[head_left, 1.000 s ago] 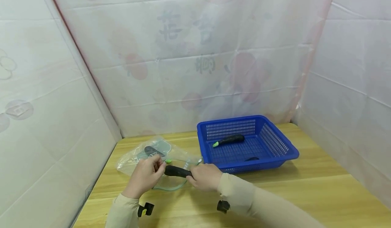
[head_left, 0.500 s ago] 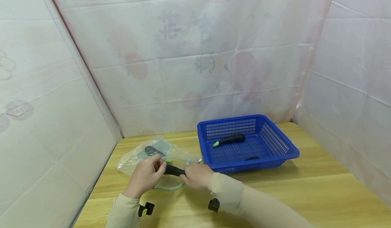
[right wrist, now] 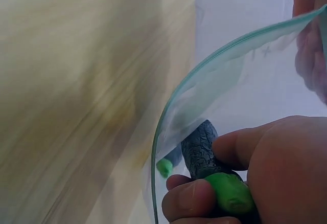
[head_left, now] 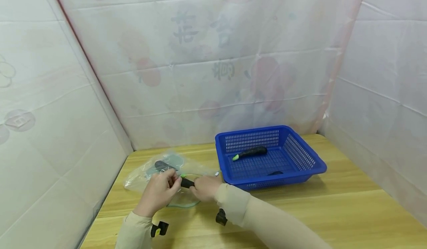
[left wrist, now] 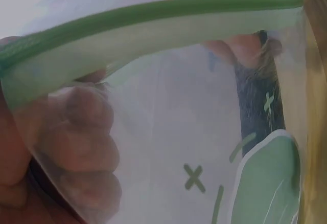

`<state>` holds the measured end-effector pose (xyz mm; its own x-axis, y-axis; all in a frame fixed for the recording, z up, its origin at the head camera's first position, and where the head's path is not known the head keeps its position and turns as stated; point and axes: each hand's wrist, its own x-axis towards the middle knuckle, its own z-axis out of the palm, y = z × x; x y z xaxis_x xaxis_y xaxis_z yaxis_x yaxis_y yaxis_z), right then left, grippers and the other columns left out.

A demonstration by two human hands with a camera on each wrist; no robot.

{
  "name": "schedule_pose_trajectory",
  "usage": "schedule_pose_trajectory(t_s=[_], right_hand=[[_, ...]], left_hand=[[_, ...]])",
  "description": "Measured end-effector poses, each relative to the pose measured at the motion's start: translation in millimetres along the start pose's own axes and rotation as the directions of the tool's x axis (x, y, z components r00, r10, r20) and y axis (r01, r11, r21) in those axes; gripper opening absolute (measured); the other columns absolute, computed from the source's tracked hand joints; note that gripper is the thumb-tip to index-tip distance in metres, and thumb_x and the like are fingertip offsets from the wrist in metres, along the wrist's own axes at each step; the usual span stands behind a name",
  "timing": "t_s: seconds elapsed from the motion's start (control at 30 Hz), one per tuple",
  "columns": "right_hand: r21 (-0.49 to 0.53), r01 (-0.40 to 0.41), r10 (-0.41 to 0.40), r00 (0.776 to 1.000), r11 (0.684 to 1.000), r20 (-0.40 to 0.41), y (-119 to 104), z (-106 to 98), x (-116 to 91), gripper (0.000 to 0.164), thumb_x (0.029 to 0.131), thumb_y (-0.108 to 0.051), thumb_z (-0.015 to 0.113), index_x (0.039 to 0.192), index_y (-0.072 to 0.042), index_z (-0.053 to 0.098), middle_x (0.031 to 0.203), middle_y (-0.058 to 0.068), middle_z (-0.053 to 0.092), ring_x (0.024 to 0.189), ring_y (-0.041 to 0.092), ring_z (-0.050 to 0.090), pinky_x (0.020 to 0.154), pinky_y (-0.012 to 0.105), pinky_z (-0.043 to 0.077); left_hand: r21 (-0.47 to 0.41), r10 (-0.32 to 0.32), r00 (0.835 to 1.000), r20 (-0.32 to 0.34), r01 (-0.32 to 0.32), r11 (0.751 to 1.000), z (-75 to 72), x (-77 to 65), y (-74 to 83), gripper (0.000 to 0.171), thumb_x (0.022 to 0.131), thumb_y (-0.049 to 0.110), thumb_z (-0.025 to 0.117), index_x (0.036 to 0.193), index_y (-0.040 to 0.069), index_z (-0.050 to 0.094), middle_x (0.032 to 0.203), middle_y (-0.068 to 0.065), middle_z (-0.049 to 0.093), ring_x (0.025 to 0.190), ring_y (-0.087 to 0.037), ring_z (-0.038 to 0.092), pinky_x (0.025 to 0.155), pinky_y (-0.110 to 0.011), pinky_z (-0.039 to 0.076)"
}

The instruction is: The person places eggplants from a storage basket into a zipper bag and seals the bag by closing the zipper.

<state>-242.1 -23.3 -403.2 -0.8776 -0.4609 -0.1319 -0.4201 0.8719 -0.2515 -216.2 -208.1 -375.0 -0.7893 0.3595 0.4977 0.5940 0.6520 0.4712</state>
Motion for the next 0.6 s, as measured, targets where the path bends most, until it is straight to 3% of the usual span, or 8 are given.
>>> schedule_pose_trajectory(t_s=[0.27,0.6], right_hand=[[0.002,-0.032,0.032,0.998,0.999,0.053,-11,3,6,0.037,0.101,-0.039,0.041,0.075,-0.016,0.056,0.062,-0.002,0.046,0.049,0.013,0.042,0.049,0.028,0.037],[-0.049,-0.013,0.018,0.996,0.999,0.088,-22,5,18,0.036,0.101,-0.035,0.043,0.073,-0.017,0.058,0.068,-0.002,0.052,0.057,0.013,0.046,0.058,0.029,0.041]], left_hand=[[-0.003,0.013,1.0,0.001,-0.013,1.0,0.2,-1.2,-1.5,0.03,0.087,0.004,0.065,0.068,0.023,0.051,0.053,0.02,0.044,0.041,0.003,0.037,0.041,-0.02,0.035],[-0.006,0.045,0.999,0.001,-0.045,0.999,1.4,-0.4,2.2,0.031,0.085,0.002,0.064,0.068,0.023,0.05,0.053,0.019,0.043,0.041,0.004,0.035,0.04,-0.019,0.034]])
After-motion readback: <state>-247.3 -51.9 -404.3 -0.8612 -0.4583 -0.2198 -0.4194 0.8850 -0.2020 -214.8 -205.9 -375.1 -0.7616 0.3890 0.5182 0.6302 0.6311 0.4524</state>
